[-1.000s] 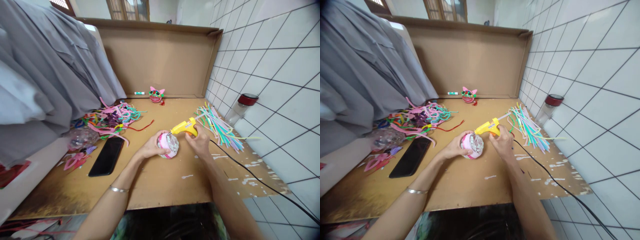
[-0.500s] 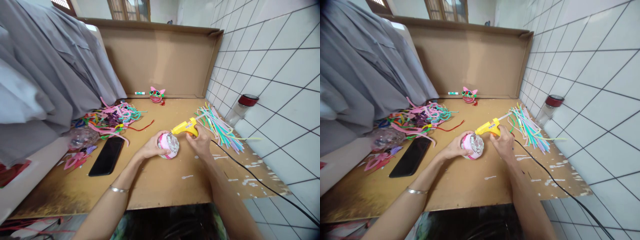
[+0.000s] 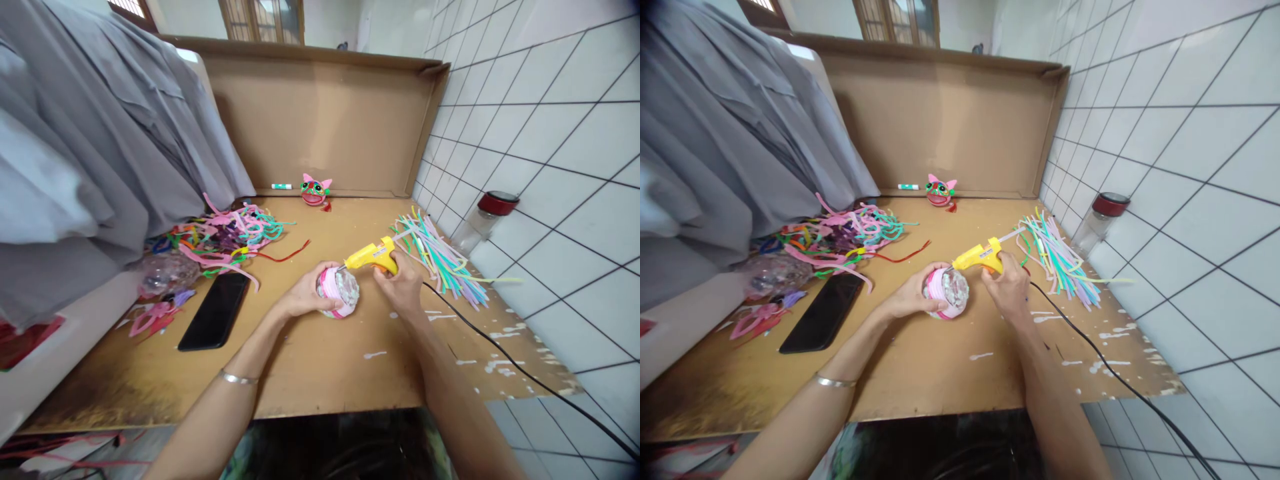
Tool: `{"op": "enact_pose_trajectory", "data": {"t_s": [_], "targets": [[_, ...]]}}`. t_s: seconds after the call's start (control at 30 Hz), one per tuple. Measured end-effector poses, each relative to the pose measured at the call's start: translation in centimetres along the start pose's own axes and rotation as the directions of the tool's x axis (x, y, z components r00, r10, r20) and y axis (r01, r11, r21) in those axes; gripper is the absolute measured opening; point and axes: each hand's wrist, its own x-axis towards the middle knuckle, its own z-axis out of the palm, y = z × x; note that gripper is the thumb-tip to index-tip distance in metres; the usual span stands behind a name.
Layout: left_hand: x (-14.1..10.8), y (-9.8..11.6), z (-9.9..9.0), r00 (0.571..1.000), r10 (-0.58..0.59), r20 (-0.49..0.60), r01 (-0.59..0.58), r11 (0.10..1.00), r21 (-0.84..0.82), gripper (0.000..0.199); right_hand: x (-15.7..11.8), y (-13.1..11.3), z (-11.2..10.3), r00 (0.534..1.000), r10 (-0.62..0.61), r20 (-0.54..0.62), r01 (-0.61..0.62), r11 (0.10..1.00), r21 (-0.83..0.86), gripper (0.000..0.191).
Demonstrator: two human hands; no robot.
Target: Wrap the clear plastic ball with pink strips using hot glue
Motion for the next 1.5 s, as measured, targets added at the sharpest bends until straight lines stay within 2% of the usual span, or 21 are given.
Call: {"op": "enact_pose_trajectory", "data": {"t_s": [0.77, 1.0, 1.27, 1.5], "targets": [[0.01, -0.15, -0.15, 1.000, 0.027, 0.009, -0.028, 0.999, 0.038, 0.082, 0.00, -0.01, -0.06, 0.998, 0.049, 0.030, -0.050, 0.997, 0.062, 0.022], [0.11, -0.37, -0.22, 1.000, 0.027, 0.013, -0.027, 0.999, 0.034, 0.083, 0.26, -0.22, -0.34, 1.000, 0.015, 0.025, -0.016, 0.999, 0.040, 0.012], [0.06, -0.21, -0.13, 1.000, 0.027, -0.003, -0.027, 0.998, 0.056, 0.083, 0.19, -0.46, -0.30, 0.998, 0.056, 0.039, -0.059, 0.995, 0.084, 0.013], [0.11, -0.31, -0.18, 0.999, 0.042, -0.004, -0.042, 0.997, 0.070, 0.082, 0.25, -0.28, -0.46, 0.996, 0.061, 0.061, -0.064, 0.996, 0.055, 0.015]]}}
